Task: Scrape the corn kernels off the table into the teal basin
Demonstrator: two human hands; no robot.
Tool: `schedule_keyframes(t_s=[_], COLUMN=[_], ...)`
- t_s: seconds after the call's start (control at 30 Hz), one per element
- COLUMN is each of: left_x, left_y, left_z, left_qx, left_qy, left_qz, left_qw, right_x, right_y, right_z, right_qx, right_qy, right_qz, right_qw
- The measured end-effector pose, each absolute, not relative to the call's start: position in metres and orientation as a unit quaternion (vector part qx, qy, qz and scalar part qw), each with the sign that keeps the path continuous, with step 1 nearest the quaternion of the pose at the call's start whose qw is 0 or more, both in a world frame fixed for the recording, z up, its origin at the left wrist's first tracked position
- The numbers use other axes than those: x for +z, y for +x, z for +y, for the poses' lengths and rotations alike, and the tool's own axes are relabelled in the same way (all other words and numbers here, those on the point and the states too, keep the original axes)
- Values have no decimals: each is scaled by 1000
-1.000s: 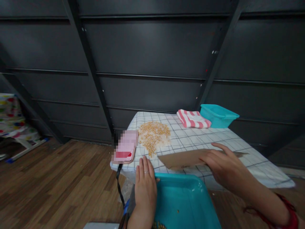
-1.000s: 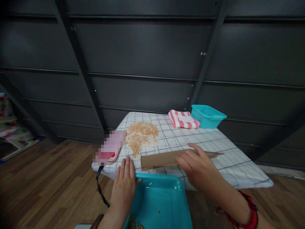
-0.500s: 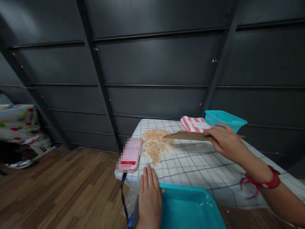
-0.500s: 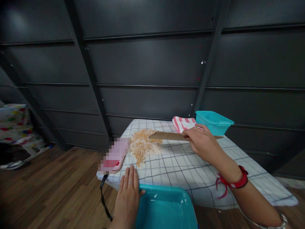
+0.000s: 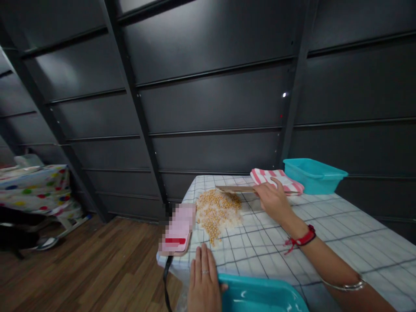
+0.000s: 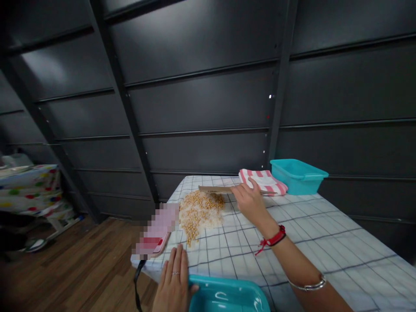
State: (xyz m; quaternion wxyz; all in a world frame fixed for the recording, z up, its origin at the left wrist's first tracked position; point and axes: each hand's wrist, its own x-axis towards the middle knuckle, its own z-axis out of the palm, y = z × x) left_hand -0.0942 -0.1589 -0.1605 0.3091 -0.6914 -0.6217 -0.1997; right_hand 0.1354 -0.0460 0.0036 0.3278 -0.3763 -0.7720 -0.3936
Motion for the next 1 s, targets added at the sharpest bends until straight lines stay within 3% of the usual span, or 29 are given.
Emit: schedule_keyframes(t_s=[0.33, 1.0], left_x=[-135, -146], left_y=[-95, -103], left_z=[-173, -167], left_qx=[-145, -150], left_qy=[-713, -727], left_qz=[-613, -596], left_qw=[309, 307], right_x=[-1, 5], right_y=[131, 134], right_z=[-53, -61], right_qx=[-362, -332], right_qy=[-306, -274], right_qz=[-821, -835], right_qw=[319, 343])
